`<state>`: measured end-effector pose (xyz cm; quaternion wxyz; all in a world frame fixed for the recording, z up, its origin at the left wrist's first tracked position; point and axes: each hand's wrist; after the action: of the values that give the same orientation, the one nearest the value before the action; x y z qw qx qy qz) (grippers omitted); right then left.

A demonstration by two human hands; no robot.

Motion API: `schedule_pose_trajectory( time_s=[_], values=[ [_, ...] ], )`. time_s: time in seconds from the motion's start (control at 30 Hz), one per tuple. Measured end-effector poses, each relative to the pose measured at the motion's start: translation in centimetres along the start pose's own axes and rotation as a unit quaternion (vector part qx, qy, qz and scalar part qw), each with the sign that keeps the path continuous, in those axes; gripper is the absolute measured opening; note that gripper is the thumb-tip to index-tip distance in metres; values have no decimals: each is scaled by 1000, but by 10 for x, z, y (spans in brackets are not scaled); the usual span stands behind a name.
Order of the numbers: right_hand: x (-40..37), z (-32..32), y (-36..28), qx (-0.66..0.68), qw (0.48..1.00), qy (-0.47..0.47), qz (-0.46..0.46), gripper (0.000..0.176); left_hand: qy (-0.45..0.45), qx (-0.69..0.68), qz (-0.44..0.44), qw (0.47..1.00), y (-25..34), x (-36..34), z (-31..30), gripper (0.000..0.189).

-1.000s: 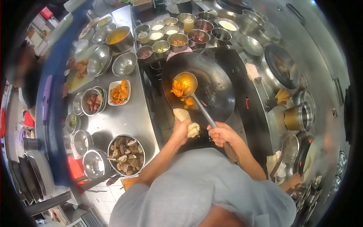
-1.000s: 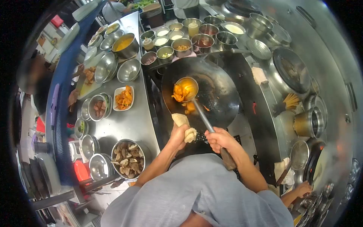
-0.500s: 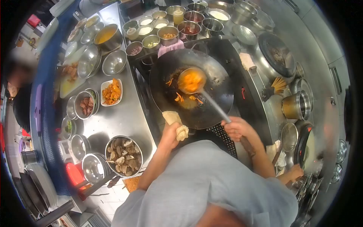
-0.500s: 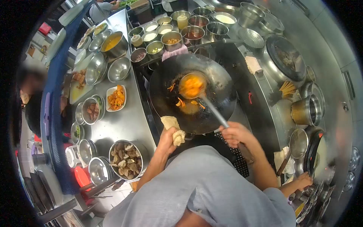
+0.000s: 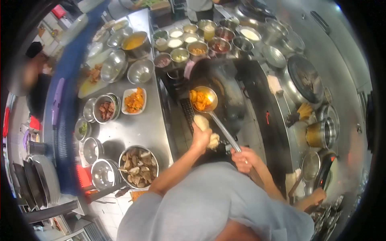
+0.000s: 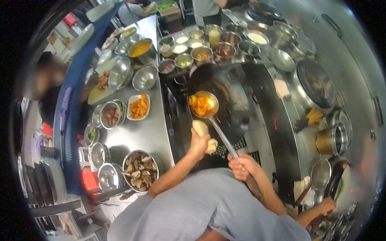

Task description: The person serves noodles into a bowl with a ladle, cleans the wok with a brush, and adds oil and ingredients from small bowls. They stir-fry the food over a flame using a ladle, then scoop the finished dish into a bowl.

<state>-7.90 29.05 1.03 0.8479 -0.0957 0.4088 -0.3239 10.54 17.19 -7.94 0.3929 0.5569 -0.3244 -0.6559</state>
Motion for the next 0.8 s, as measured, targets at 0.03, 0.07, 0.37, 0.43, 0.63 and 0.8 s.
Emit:
schedule_pose_trajectory(
  time_s=[0.03, 0.07, 0.37, 0.43, 0.63, 0.8],
  values=[
    [1, -10, 5, 24, 997, -66, -16, 15, -4, -28, 21, 999, -3, -2, -1, 68],
    [7, -25, 15, 49, 990, -131, -31, 17, -7, -41, 21, 999, 0, -2, -6, 65],
    [-1, -29, -1, 45, 997, -61, -18, 17, -145, -252, -124, 949, -7, -20, -51, 50],
    [-25, -23, -20, 8, 999, -10, -29, 15, -164, -280, -136, 936, -8, -20, -55, 47],
    [-67, -39, -61, -323, 911, 256, -30, 21, -112, -189, -48, 974, 18, -29, -46, 55],
    [-11, -37, -44, -450, 817, 360, 9, 18, -49, -52, 23, 997, 24, -37, -25, 61]
  ],
)
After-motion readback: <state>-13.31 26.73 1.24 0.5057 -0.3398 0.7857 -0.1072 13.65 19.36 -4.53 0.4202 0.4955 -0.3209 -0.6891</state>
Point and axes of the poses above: each hand's wrist, its own x-axis towards the middle knuckle, its own z-axis out of the palm, y = z × x, and after that the axes turned 9 degrees about -x, right-handed
